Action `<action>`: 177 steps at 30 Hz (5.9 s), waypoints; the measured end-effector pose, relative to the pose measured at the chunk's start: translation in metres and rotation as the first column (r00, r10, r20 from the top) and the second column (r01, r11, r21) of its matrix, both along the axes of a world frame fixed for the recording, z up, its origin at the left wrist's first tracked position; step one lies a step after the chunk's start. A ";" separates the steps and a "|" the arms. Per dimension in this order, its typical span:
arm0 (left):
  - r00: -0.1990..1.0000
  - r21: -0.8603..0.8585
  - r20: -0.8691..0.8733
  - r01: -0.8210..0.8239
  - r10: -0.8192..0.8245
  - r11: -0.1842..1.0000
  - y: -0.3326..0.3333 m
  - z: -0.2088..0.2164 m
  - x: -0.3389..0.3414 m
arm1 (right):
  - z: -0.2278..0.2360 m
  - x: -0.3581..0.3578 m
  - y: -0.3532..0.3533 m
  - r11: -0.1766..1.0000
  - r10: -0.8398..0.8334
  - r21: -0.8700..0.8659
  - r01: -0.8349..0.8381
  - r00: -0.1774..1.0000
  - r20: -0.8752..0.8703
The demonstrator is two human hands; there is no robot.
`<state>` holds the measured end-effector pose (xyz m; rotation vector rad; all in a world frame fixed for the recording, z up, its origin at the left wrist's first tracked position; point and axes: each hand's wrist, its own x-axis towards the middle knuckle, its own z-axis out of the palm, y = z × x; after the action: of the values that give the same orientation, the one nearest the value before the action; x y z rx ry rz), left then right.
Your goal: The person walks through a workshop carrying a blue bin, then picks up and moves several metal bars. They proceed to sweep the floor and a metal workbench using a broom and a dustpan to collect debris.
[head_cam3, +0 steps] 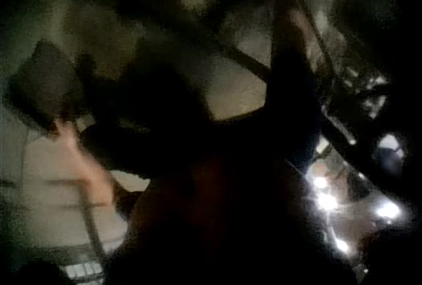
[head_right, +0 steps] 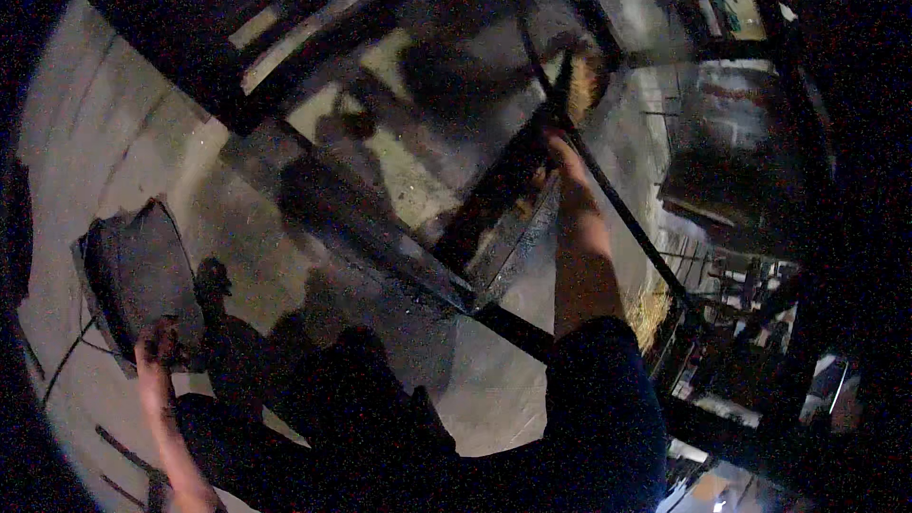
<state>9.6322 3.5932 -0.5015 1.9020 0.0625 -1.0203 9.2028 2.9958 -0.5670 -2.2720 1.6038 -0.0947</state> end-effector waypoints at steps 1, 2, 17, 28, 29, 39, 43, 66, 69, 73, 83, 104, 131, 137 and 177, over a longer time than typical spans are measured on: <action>0.998 0.035 0.024 -0.056 0.055 0.998 0.005 -0.004 -0.004 | -0.004 0.011 0.015 0.998 -0.033 0.059 0.024 0.987 0.159; 0.993 0.068 0.050 -0.114 0.111 0.991 0.010 -0.008 -0.008 | -0.006 0.024 0.026 0.991 -0.077 0.126 0.036 0.939 0.334; 0.998 -0.108 -0.024 0.049 -0.051 0.993 0.006 -0.004 0.000 | 0.009 0.132 0.237 0.663 -0.734 0.735 -0.143 0.068 0.675; 0.999 0.053 -0.049 0.016 -0.014 0.998 -0.007 -0.010 -0.013 | -0.039 0.036 0.022 0.979 -0.068 0.175 0.105 0.976 -0.206; 0.998 0.064 -0.064 -0.002 0.006 0.998 -0.006 -0.014 -0.012 | -0.039 0.035 0.012 0.991 -0.043 0.096 0.088 0.915 -0.400; 0.996 0.062 -0.070 0.059 -0.055 0.996 0.001 -0.026 -0.020 | -0.062 0.025 -0.040 0.902 0.205 -0.181 -0.392 0.758 -0.618; 0.999 0.096 0.037 0.025 -0.029 0.995 0.022 -0.046 -0.021 | -0.068 -0.005 -0.039 0.821 0.281 -0.157 -0.548 0.628 -0.726; 0.995 0.028 0.036 0.094 -0.095 0.995 0.002 -0.007 -0.012 | -0.054 0.051 -0.066 0.985 -0.047 0.173 -0.016 0.934 0.355; 0.998 0.049 0.068 0.006 -0.010 0.999 0.011 -0.006 -0.014 | -0.065 0.034 -0.069 0.985 0.096 -0.115 -0.132 0.956 -0.277; 0.992 0.088 0.118 -0.064 0.054 0.994 0.008 -0.004 -0.019 | -0.090 -0.006 -0.037 0.954 0.075 -0.235 -0.185 0.908 -0.412; 1.000 -0.001 -0.024 -0.013 0.013 1.000 0.009 -0.028 -0.009 | -0.117 -0.039 0.014 0.981 -0.104 -0.161 0.110 0.994 0.041; 0.996 0.067 0.077 0.037 -0.042 0.997 0.028 -0.014 0.000 | -0.036 0.060 -0.013 0.992 -0.115 -0.009 0.123 0.899 -0.423; 0.990 -0.056 -0.060 0.120 -0.124 0.991 0.007 -0.015 0.011 | -0.055 -0.057 0.002 0.885 0.232 -0.381 -0.269 0.963 -0.140; 0.997 0.074 0.030 0.063 -0.065 0.995 0.017 0.002 0.004 | 0.006 0.095 0.146 0.945 -0.238 -0.205 0.256 0.965 0.107; 0.981 -0.402 0.019 0.183 -0.191 0.897 0.083 0.021 0.039 | -0.019 -0.016 0.333 0.999 -0.045 0.003 0.048 0.913 0.405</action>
<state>9.6710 3.6759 -0.4800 1.5381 -0.3050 -1.0862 9.1866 3.3289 -0.5857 -2.0457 1.4332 -0.5480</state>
